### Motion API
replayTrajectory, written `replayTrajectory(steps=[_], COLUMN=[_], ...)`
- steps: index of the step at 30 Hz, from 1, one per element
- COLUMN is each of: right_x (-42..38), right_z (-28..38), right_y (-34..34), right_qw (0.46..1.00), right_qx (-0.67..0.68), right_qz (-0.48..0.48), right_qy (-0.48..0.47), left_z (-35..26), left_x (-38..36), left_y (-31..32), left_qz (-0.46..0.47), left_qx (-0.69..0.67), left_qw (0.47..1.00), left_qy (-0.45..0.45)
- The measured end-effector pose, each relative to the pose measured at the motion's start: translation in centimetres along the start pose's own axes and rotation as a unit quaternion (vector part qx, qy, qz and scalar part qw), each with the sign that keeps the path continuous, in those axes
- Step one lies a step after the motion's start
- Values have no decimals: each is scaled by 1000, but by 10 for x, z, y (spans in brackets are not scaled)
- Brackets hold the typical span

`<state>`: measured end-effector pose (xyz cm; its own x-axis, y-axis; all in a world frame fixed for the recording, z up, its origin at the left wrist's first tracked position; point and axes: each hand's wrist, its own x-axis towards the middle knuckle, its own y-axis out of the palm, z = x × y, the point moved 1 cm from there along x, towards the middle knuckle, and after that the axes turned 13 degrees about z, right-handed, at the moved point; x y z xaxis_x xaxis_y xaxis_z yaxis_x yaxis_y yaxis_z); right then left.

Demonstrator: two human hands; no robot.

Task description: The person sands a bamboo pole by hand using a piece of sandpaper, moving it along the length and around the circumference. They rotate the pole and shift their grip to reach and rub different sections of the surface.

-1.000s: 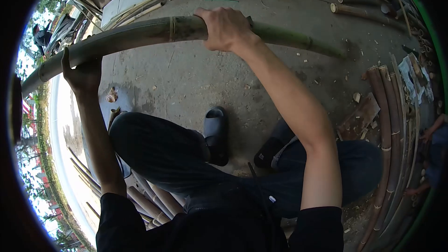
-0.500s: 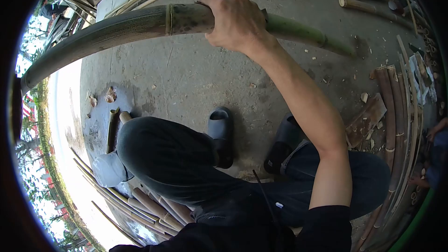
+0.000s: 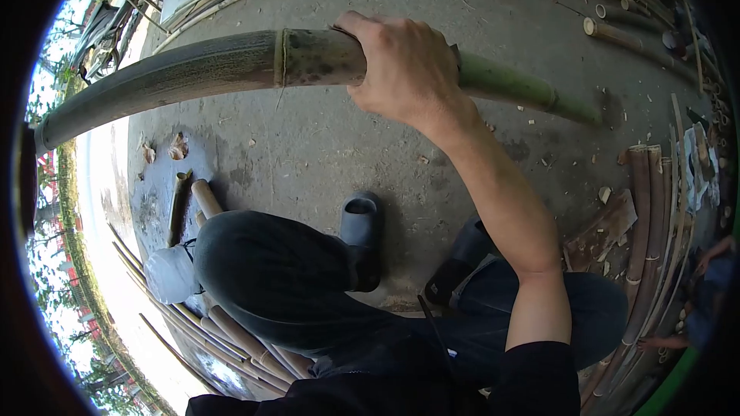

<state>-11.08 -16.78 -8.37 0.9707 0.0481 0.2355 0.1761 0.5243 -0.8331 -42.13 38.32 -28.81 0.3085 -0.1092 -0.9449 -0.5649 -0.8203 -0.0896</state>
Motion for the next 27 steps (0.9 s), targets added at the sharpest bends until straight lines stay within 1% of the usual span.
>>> replayTrajectory(steps=[4, 7, 9, 11, 16, 18, 20, 21, 22, 23, 24, 25, 26, 27], right_x=[3, 5, 1, -3, -17, -23, -27, -29, -29, -30, -32, -35, -39, -42], right_z=[-2, -4, -2, 0, 3, 4, 8, 12, 16, 19, 24, 32, 41, 49], right_y=[8, 12, 14, 16, 17, 12, 9, 7, 5, 4, 2, 0, -1, -2], right_qw=[1000, 1000, 999, 999, 999, 999, 1000, 1000, 1000, 1000, 1000, 1000, 1000, 1000], right_qx=[-4, 1, 8, 15, 14, 11, 9, 6, -4, -5, -2, -2, 6, 13], right_qz=[15, 6, 40, 36, 18, 38, 25, 21, 17, 23, 26, 17, 20, 21], right_qy=[-12, -12, -2, -7, -26, -15, -8, -9, -23, -18, -8, -9, -8, -7], left_z=[5, 12, 19, 27, 70, 99, 120, 130, 136, 130, 110, 72, 18, -53], left_x=[-6, -8, -11, -14, -20, -25, -41, -45, -46, -40, -34, -32, -36, -43], left_y=[17, 29, 37, 42, 60, 69, 65, 55, 32, 6, -33, -80, -122, -158], left_qz=[8, 24, 37, 48, 93, 124, 172, 204, 244, 275, 297, 276, 195, 68], left_qx=[-5, -3, 5, 11, 36, 52, 82, 100, 140, 182, 238, 290, 331, 334], left_qw=[1000, 999, 998, 997, 991, 987, 975, 966, 952, 937, 920, 915, 923, 930], left_qy=[-21, -41, -53, -63, -84, -93, -112, -119, -122, -112, -89, -44, 29, 139])
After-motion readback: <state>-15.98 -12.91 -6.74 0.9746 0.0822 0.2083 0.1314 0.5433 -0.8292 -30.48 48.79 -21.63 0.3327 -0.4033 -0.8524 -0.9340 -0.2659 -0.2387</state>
